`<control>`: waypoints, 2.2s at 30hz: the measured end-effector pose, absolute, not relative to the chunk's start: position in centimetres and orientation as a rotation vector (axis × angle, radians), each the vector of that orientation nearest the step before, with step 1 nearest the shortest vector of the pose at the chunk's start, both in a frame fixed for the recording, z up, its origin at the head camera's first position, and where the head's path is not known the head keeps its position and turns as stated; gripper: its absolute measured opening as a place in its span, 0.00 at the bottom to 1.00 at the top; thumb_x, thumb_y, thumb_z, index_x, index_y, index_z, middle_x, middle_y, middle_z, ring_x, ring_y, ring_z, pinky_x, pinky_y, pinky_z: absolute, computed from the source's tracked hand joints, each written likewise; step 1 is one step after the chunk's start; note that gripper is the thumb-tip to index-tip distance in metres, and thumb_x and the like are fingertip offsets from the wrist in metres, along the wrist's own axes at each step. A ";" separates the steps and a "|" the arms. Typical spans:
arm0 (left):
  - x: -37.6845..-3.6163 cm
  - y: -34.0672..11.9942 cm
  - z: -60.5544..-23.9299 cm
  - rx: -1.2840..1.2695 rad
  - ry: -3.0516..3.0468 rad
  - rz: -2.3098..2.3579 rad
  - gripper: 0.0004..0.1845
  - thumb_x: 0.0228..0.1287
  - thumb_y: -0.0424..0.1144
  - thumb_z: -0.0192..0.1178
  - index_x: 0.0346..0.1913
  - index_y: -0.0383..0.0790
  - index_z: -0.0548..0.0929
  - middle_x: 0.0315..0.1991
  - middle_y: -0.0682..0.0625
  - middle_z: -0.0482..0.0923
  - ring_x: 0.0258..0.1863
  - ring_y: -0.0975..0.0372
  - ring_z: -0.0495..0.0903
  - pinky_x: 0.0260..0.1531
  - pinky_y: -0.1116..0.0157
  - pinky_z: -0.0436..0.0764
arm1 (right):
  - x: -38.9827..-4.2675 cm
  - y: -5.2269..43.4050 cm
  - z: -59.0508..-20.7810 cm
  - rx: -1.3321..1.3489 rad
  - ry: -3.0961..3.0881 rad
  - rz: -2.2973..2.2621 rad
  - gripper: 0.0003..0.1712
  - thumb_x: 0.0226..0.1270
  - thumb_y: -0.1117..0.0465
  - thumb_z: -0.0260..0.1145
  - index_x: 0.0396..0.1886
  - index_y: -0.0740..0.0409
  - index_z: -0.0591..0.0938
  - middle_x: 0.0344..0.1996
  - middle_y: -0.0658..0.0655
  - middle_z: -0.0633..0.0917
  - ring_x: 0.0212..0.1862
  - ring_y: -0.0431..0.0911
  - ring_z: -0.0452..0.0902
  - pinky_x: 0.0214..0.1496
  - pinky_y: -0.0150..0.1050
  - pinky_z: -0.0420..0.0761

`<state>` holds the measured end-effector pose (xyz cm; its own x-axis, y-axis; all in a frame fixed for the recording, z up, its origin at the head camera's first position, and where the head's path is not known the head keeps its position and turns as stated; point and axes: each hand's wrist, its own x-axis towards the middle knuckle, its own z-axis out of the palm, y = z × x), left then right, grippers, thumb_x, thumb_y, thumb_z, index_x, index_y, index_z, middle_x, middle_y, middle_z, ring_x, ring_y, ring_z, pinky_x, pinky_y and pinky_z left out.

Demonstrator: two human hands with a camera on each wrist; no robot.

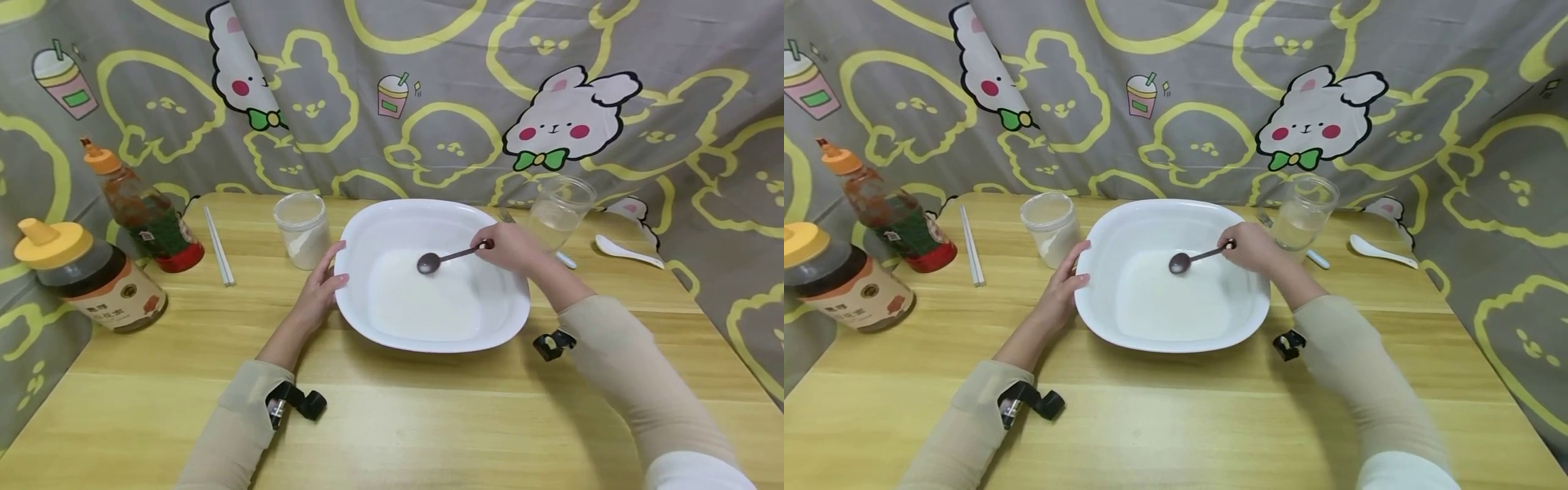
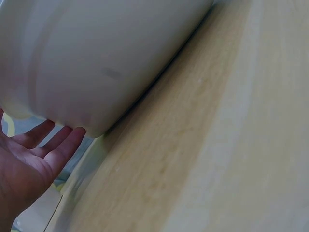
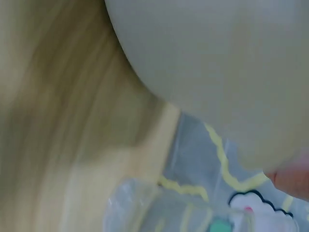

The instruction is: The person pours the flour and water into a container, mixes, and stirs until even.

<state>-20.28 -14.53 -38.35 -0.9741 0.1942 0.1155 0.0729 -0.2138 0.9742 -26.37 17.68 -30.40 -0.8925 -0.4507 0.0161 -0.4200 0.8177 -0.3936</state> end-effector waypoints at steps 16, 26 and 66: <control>-20.2 -14.7 -38.4 0.330 1.929 2.342 0.32 0.54 0.34 0.49 0.64 0.48 0.55 0.56 0.36 0.60 0.49 0.43 0.65 0.33 0.61 0.78 | -23.6 17.0 -30.6 -1.008 2.536 -0.687 0.05 0.51 0.70 0.60 0.23 0.56 0.78 0.14 0.47 0.71 0.20 0.41 0.64 0.23 0.32 0.65; -20.3 -14.8 -38.3 0.328 1.928 2.342 0.32 0.54 0.34 0.49 0.64 0.50 0.55 0.54 0.35 0.61 0.47 0.42 0.65 0.32 0.61 0.79 | -25.2 18.2 -29.3 -0.810 2.780 -0.531 0.04 0.51 0.70 0.59 0.25 0.59 0.79 0.17 0.50 0.75 0.22 0.44 0.65 0.24 0.35 0.67; -20.2 -14.5 -38.4 0.344 1.907 2.346 0.32 0.54 0.34 0.50 0.64 0.49 0.55 0.56 0.35 0.60 0.50 0.41 0.64 0.33 0.61 0.78 | -23.5 16.2 -31.2 -0.965 2.417 -0.761 0.06 0.51 0.70 0.60 0.30 0.62 0.82 0.17 0.53 0.78 0.16 0.38 0.62 0.20 0.29 0.65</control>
<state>-20.22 -14.46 -38.42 -0.9696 0.2173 0.1123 0.0654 -0.2118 0.9751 -23.48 16.18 -31.18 -0.6673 -0.7226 -0.1805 -0.4886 0.6077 -0.6261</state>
